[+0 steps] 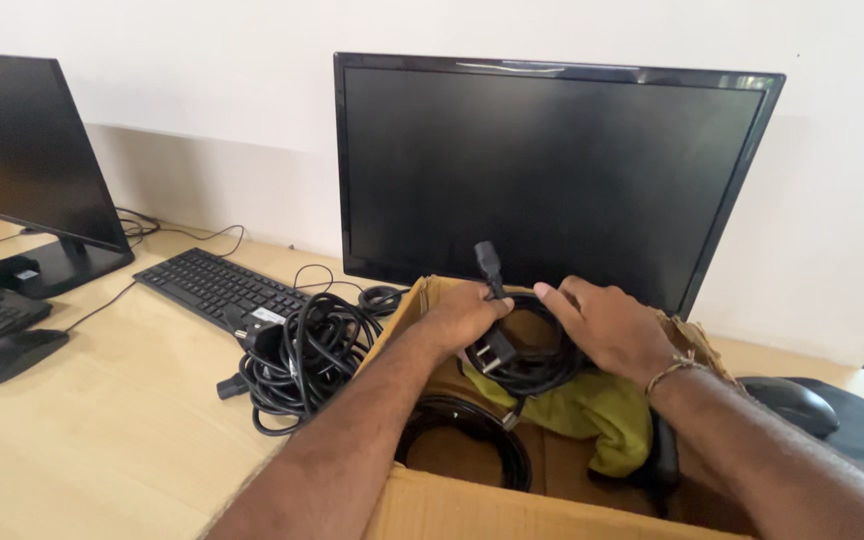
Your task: The person organizes and sorts various black power and data cables by hand within a cardboard box on a desk.
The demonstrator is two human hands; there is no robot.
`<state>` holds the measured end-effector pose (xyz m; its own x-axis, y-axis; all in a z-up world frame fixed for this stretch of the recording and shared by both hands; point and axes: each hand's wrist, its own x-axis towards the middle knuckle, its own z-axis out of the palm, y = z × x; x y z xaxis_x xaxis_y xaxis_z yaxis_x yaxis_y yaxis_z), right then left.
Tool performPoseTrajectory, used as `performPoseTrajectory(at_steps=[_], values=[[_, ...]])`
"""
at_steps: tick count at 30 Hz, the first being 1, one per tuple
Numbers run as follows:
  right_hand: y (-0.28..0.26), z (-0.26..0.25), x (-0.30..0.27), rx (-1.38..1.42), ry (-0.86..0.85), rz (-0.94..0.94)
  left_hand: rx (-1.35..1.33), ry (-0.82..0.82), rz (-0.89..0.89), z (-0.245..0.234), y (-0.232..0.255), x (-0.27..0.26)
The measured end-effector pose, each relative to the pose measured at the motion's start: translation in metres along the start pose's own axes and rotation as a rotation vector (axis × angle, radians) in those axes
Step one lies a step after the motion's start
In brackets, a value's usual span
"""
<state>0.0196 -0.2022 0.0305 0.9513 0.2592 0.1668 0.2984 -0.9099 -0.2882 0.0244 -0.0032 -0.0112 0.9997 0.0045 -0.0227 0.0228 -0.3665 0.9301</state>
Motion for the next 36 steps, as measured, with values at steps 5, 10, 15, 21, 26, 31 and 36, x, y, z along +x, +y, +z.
performPoseTrajectory(at_steps=[5,10,15,21,26,31,36], values=[[-0.003,0.001,-0.002,-0.045,-0.004,-0.084,0.146,0.09,-0.045,-0.004,0.003,0.003],[0.003,0.008,0.003,-0.033,-0.015,-0.181,-0.038,0.089,-0.117,-0.006,0.015,-0.017],[0.008,0.016,0.005,-0.138,0.013,-0.386,-0.141,0.004,-0.132,-0.005,0.014,-0.026],[-0.001,0.01,-0.002,-0.048,-0.23,-0.298,0.015,-0.071,-0.269,-0.005,0.009,-0.023],[-0.003,0.009,-0.007,-0.034,-0.314,-0.314,0.055,-0.121,-0.351,-0.002,0.008,-0.023],[-0.007,0.005,-0.007,-0.064,-0.267,-0.264,0.008,-0.051,-0.263,-0.005,0.004,-0.019],[-0.006,-0.004,-0.008,0.175,-0.06,-0.278,-0.096,-0.006,-0.131,-0.007,0.006,-0.019]])
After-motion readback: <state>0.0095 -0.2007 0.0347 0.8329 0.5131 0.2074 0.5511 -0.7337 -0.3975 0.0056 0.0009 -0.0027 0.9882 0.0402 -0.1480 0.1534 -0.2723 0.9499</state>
